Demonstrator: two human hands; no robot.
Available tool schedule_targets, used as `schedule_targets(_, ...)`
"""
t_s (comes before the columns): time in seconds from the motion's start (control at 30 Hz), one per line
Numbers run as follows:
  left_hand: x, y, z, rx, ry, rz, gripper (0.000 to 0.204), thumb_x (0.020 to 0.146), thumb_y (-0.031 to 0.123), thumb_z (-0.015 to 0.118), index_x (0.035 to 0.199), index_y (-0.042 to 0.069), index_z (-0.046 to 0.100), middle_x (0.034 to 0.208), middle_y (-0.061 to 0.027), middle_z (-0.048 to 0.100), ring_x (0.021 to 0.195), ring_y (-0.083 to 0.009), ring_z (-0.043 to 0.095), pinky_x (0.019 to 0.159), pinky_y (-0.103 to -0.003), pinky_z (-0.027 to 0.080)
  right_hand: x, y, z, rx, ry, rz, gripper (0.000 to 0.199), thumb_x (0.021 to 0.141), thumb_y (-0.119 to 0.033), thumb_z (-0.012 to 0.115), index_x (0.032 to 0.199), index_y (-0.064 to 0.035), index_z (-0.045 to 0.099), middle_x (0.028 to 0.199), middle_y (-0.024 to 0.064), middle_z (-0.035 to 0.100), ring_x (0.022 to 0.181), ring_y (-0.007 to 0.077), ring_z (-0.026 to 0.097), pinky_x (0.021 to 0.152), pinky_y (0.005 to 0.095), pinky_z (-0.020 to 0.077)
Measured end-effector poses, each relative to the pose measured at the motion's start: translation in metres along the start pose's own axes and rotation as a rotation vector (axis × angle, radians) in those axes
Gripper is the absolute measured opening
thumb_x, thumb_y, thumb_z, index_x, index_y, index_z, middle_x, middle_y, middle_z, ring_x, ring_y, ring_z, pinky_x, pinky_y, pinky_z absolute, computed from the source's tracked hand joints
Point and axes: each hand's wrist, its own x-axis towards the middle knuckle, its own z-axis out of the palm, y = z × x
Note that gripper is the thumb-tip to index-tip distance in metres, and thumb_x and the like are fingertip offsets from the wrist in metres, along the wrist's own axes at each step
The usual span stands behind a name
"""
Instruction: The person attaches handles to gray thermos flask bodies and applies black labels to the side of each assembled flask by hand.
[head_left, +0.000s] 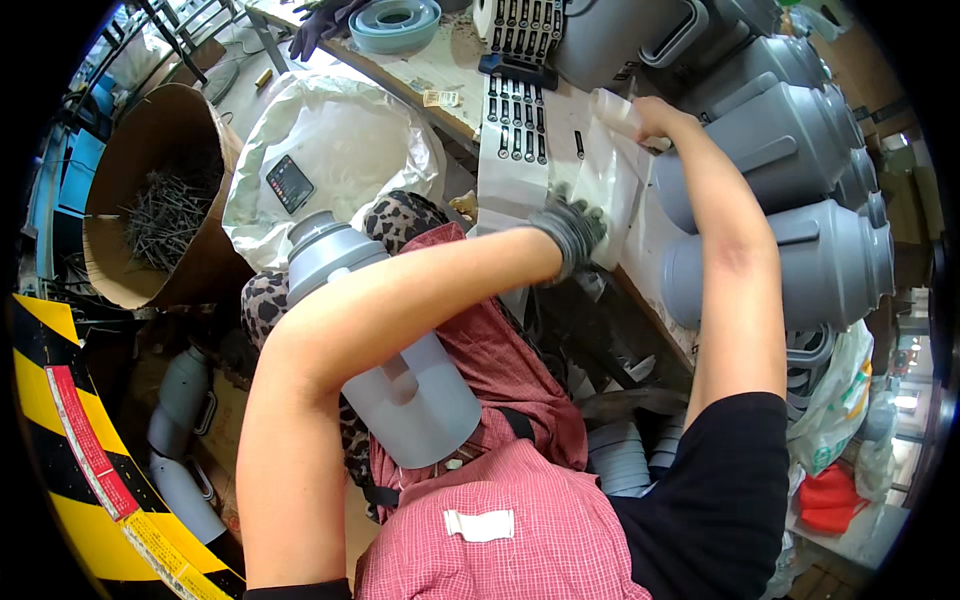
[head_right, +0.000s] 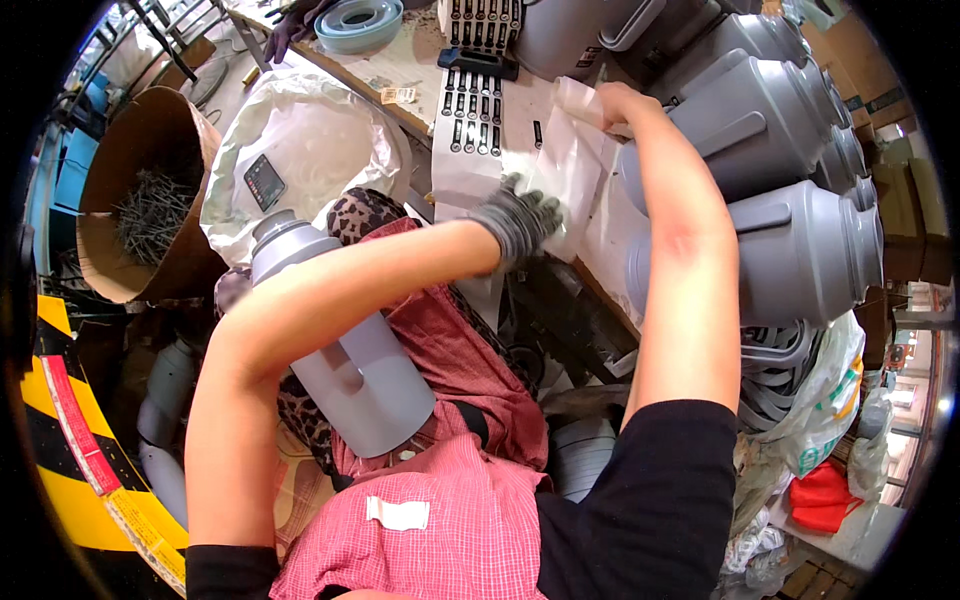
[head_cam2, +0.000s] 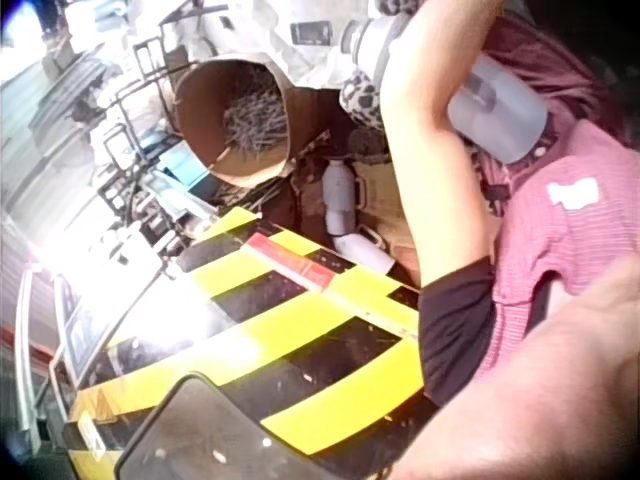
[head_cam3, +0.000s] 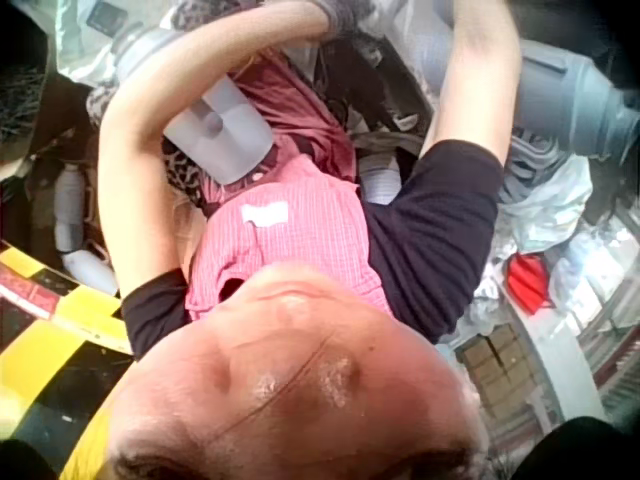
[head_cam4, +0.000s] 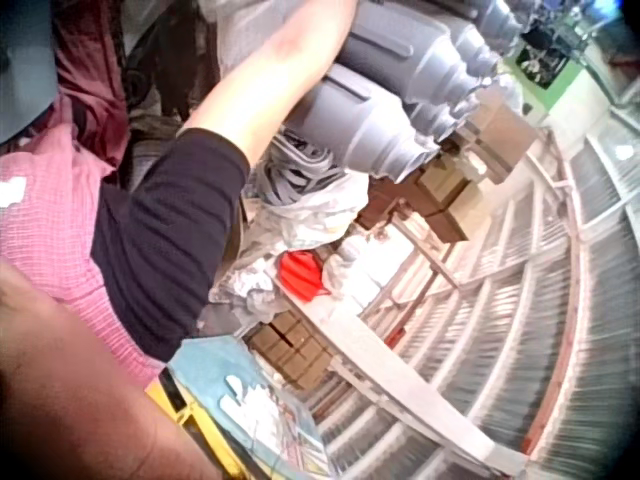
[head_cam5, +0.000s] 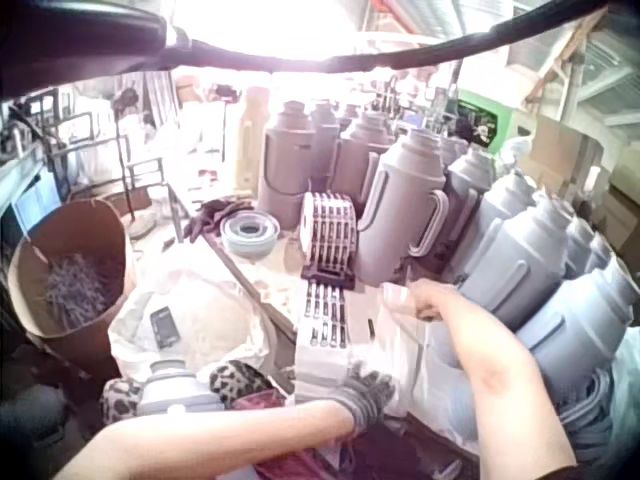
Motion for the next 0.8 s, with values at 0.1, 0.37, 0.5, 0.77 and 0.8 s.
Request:
schedule_targets(0.1,-0.004,0.014,0.004,0.025,0.026,0.034,0.067,0.100,0.040,0.054,0.159,0.012,0.037,0.168,-0.0133,0.031,0.151,-0.0353,0.035,0.121,-0.064,0.020,-0.021,-0.012,-0.016,-0.147,0.199,0.025,0.074,0.057,-0.032,0.094,0.117,-0.0001,0.063,0.112,0.0217,0.071,0.107,0.0385,0.068,0.092,0.0455,0.0563)
schedule_targets(0.37,-0.008,0.013,0.006,-0.004,0.068,-0.007,0.069,0.094,0.036,0.063,0.156,0.013,0.042,0.165,-0.0137,0.035,0.150,-0.0376,0.036,0.117,-0.060,0.031,-0.039,-0.041,-0.043,0.090,-0.002,-0.261,0.068,0.061,-0.027,0.096,0.115,-0.0056,0.061,0.113,0.0159,0.068,0.106,0.0321,0.065,0.084,0.0415,0.0539)
schedule_targets(0.5,-0.015,0.020,0.000,0.020,0.019,0.000,0.068,0.095,0.034,0.062,0.157,0.014,0.041,0.166,-0.0135,0.033,0.150,-0.0364,0.037,0.117,-0.062,0.031,-0.037,-0.045,-0.031,0.401,-0.102,-0.249,0.079,0.061,-0.021,0.095,0.130,-0.0018,0.060,0.116,0.0160,0.070,0.110,0.0317,0.066,0.093,0.0395,0.0533)
schedule_targets(0.77,-0.003,0.002,-0.038,-0.008,-0.206,0.050,0.080,0.084,0.038,0.076,0.155,0.023,0.043,0.164,-0.0135,0.035,0.147,-0.0381,0.041,0.113,-0.066,0.035,-0.075,-0.091,-0.039,-0.024,0.177,-0.108,0.077,0.058,-0.041,0.094,0.114,-0.0012,0.059,0.107,0.0194,0.072,0.101,0.0342,0.070,0.084,0.0434,0.0564)
schedule_targets(0.8,-0.002,0.000,-0.040,0.001,-0.200,0.048,0.079,0.084,0.038,0.075,0.155,0.022,0.043,0.164,-0.0141,0.035,0.147,-0.0387,0.040,0.114,-0.065,0.035,-0.080,-0.098,-0.036,0.009,0.172,-0.081,0.077,0.058,-0.041,0.094,0.114,-0.0010,0.059,0.104,0.0192,0.073,0.096,0.0336,0.072,0.080,0.0434,0.0575)
